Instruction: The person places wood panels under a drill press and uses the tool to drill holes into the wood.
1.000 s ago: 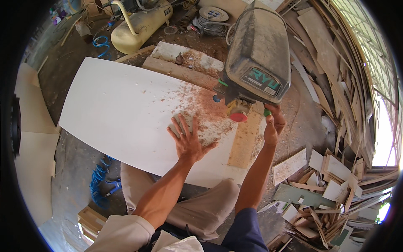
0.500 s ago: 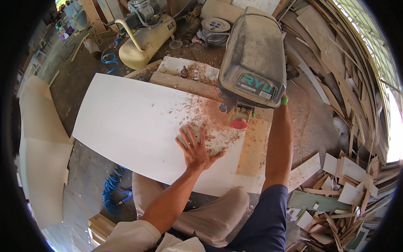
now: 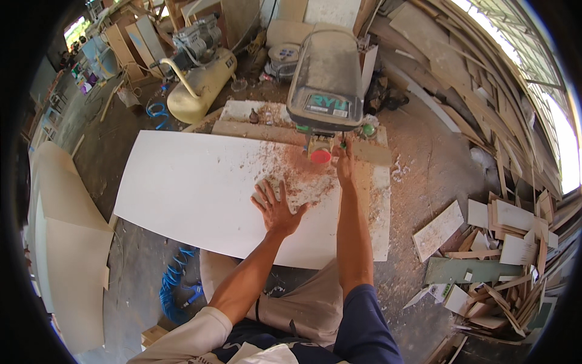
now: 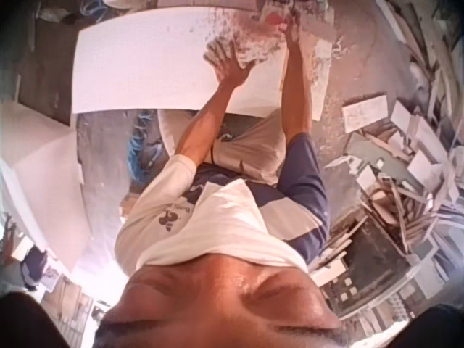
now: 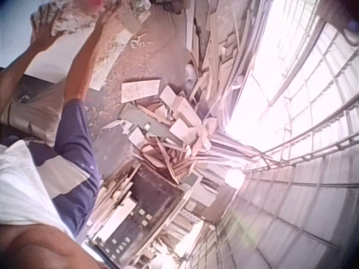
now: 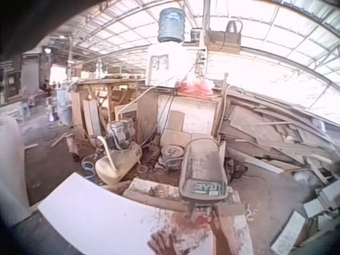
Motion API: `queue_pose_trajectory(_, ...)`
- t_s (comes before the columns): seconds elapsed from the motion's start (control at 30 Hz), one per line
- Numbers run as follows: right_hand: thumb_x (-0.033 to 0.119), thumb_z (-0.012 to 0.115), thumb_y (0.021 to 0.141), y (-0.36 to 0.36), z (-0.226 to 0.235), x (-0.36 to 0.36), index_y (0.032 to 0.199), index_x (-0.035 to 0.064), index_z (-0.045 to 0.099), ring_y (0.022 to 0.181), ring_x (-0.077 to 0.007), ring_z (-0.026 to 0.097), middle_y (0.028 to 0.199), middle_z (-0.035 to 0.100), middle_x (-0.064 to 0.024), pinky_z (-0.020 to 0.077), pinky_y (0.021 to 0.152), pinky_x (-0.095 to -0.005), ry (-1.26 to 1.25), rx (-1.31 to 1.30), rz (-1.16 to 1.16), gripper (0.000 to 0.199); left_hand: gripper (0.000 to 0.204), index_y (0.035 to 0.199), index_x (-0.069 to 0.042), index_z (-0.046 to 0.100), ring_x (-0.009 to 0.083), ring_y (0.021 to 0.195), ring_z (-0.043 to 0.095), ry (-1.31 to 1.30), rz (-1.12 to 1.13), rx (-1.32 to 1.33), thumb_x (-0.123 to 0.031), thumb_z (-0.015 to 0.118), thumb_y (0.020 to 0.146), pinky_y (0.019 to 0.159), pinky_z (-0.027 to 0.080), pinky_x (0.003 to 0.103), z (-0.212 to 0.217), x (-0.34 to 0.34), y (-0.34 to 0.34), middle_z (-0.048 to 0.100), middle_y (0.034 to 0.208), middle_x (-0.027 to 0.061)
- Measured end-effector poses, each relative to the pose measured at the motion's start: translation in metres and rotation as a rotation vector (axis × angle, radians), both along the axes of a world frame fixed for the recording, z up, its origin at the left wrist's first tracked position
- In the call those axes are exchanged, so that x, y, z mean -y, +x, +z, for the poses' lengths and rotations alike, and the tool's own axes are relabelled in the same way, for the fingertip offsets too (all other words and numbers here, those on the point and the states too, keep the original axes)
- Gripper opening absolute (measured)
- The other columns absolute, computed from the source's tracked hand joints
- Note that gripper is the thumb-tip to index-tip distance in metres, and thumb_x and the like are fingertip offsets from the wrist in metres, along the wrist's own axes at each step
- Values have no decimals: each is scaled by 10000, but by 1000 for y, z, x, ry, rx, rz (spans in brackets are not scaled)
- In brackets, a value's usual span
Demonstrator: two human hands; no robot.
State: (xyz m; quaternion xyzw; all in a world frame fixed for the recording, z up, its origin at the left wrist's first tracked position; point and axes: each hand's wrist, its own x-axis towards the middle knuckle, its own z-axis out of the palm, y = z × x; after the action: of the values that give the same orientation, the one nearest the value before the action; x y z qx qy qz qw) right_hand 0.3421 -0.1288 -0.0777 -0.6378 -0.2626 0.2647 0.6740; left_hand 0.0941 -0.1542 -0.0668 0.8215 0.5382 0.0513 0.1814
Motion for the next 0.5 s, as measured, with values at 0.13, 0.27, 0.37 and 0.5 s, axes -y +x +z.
queue_pose_trajectory(0.13, 327, 499, 966, -13, 51, -2, 1395, 256, 384, 880, -241, 611, 1109, 593, -119, 539, 639, -405, -358, -75, 83, 450, 701, 1423, -49, 548, 412, 1519, 177, -65, -6, 452, -508, 687, 911, 1205, 69, 612, -16, -20, -40, 308, 1593, 252)
queue_pose_trajectory(0.27, 284, 502, 963, 39, 14, 11, 1383, 313, 375, 771, -232, 593, 947, 596, -120, 514, 575, -448, -339, 141, 59, 440, 366, 1185, 21, 669, 252, 1090, 633, 258, 467, 958, -59, 782, 845, 980, 485, 375, -26, -51, -130, 697, 1150, 158)
queue_pose_trajectory(0.37, 337, 454, 990, 54, 4, 5, 1425, 320, 341, 904, -243, 650, 1038, 643, -121, 529, 634, -483, -438, 96, 107, 450, 707, 1266, -5, 589, 353, 1161, 567, 525, 1107, 257, -465, 831, 787, 1016, 440, 515, -33, -97, -258, 633, 1173, 175)
queue_pose_trajectory(0.5, 332, 460, 975, 22, 20, 3, 1397, 329, 349, 869, -225, 653, 1010, 653, -99, 529, 621, -468, -508, 63, 130, 436, 783, 1294, -31, 575, 330, 1133, 605, -278, 1340, 1208, -650, 707, 832, 965, 497, 493, -48, -157, -404, 643, 1193, 159)
